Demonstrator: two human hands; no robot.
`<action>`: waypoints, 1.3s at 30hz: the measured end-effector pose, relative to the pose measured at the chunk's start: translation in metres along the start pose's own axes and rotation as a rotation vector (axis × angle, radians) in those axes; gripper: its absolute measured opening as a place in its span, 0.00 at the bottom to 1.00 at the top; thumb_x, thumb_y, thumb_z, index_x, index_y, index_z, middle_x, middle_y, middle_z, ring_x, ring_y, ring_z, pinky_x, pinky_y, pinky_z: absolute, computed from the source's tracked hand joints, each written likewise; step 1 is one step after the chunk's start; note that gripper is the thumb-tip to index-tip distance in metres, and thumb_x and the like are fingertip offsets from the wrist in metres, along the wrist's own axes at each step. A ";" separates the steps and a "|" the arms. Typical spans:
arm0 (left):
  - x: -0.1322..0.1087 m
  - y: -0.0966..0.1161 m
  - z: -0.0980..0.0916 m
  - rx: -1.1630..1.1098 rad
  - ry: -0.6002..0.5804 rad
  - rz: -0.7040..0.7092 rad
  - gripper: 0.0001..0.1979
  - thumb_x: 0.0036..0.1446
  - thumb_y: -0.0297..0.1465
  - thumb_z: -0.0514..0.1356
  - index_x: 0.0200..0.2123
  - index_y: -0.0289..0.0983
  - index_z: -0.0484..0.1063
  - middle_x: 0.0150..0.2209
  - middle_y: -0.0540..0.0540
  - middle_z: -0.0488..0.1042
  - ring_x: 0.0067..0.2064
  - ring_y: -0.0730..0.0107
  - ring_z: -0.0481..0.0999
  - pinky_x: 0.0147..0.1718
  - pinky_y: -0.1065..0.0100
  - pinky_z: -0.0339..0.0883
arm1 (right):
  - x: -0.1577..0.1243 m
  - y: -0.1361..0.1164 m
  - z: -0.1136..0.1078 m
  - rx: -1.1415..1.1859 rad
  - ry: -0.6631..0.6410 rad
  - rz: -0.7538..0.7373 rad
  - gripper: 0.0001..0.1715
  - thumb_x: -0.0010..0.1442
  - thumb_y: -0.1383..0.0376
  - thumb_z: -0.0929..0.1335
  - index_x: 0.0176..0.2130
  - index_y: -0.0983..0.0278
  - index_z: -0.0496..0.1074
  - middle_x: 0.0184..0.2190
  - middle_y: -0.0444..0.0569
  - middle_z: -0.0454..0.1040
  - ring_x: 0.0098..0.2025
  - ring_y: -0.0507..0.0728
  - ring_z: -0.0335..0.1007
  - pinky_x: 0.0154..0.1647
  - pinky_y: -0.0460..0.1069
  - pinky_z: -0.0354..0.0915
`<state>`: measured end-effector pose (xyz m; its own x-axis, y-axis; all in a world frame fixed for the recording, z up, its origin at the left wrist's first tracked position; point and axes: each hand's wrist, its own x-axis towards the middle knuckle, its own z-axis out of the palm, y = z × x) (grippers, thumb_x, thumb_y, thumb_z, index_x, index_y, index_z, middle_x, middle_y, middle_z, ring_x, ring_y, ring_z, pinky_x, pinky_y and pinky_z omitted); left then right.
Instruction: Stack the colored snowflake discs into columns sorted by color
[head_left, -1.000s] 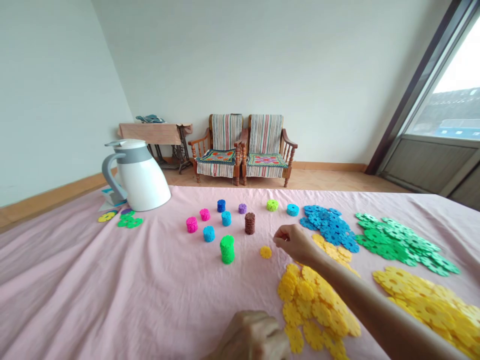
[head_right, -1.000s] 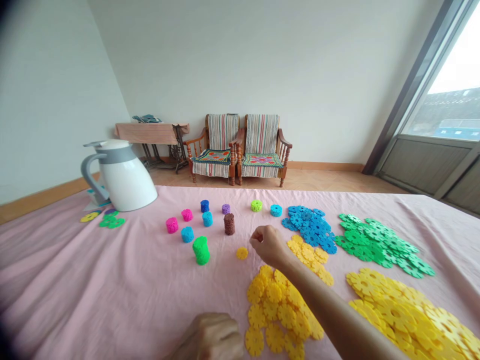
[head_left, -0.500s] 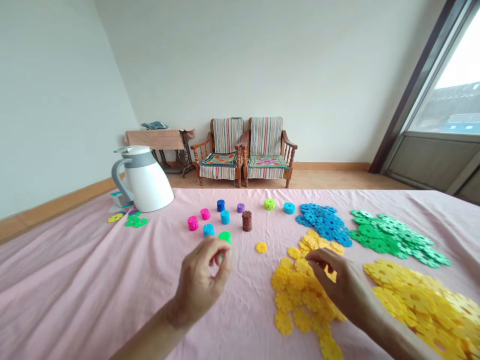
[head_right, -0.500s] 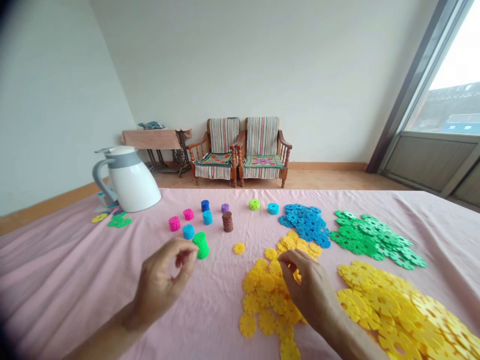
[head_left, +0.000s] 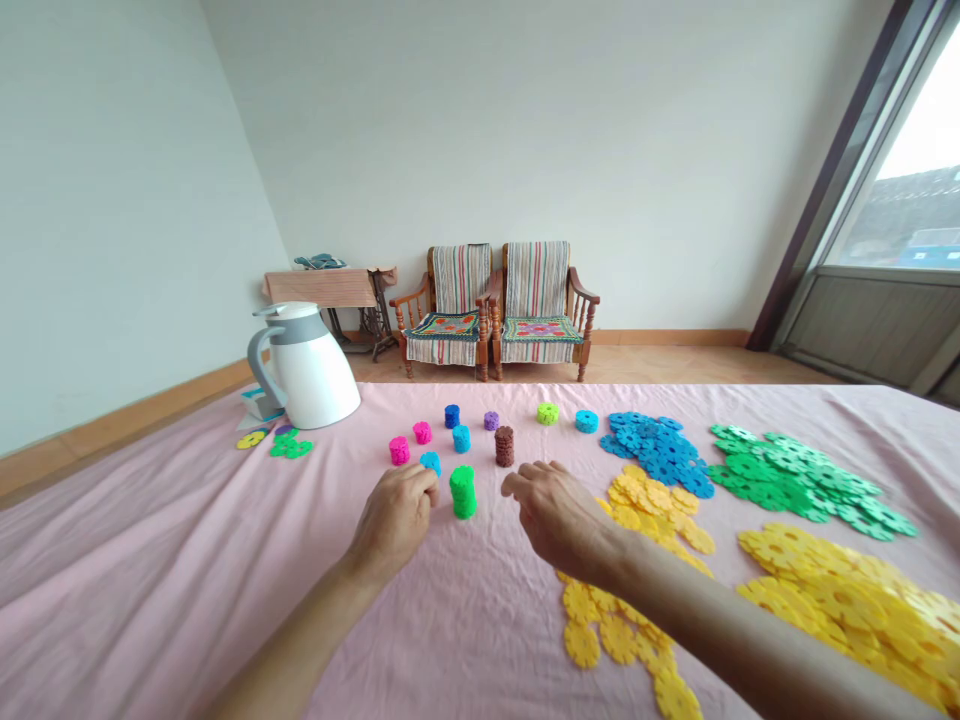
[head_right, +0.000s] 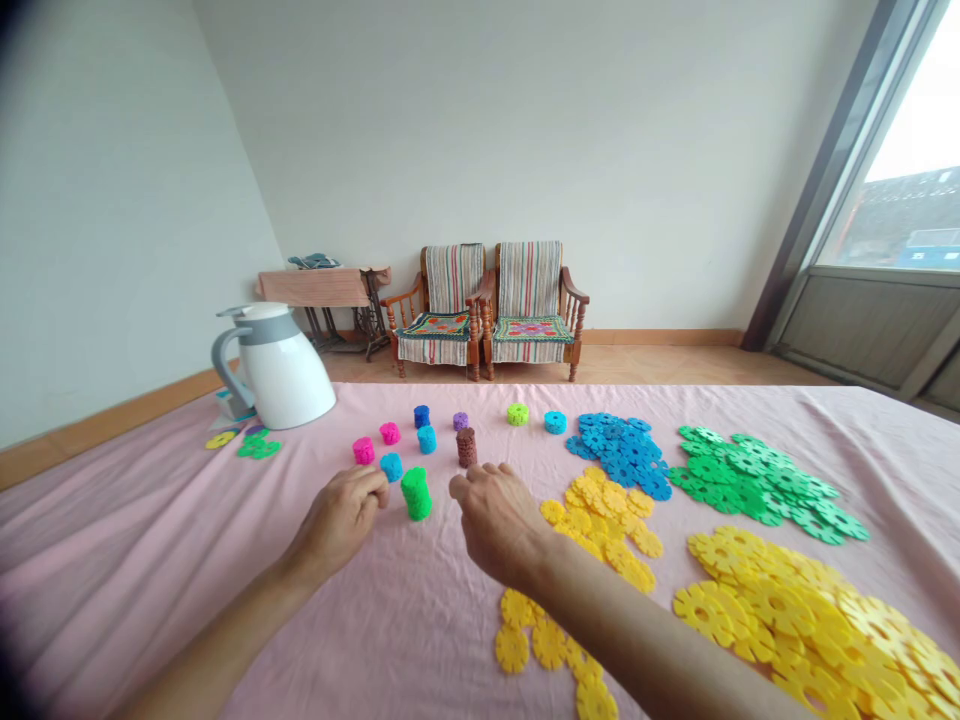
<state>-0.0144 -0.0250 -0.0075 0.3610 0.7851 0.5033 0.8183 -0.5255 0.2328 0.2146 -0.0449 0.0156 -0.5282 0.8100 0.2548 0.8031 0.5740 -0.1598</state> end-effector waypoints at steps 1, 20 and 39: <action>0.000 0.002 0.000 0.000 -0.005 0.004 0.12 0.47 0.17 0.46 0.22 0.38 0.61 0.24 0.51 0.66 0.30 0.67 0.67 0.34 0.67 0.57 | 0.008 -0.001 0.001 -0.018 -0.007 -0.005 0.21 0.51 0.79 0.60 0.41 0.66 0.71 0.36 0.51 0.75 0.39 0.55 0.69 0.40 0.49 0.55; 0.000 0.012 0.002 0.036 -0.054 0.016 0.13 0.52 0.15 0.49 0.26 0.37 0.65 0.26 0.50 0.71 0.33 0.67 0.71 0.37 0.66 0.58 | 0.037 -0.012 0.011 -0.103 -0.033 -0.037 0.21 0.52 0.79 0.61 0.43 0.65 0.69 0.34 0.51 0.75 0.35 0.55 0.71 0.36 0.49 0.55; -0.021 0.063 0.005 -0.265 -0.077 0.345 0.13 0.51 0.16 0.48 0.31 0.36 0.67 0.28 0.48 0.68 0.34 0.67 0.67 0.33 0.68 0.61 | -0.098 0.066 0.003 0.068 0.274 0.347 0.13 0.61 0.65 0.57 0.38 0.62 0.69 0.31 0.48 0.75 0.31 0.55 0.72 0.31 0.48 0.63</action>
<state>0.0319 -0.0735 -0.0076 0.6335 0.5658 0.5277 0.5044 -0.8192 0.2729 0.3186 -0.0862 -0.0230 -0.1306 0.8993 0.4173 0.8952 0.2879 -0.3403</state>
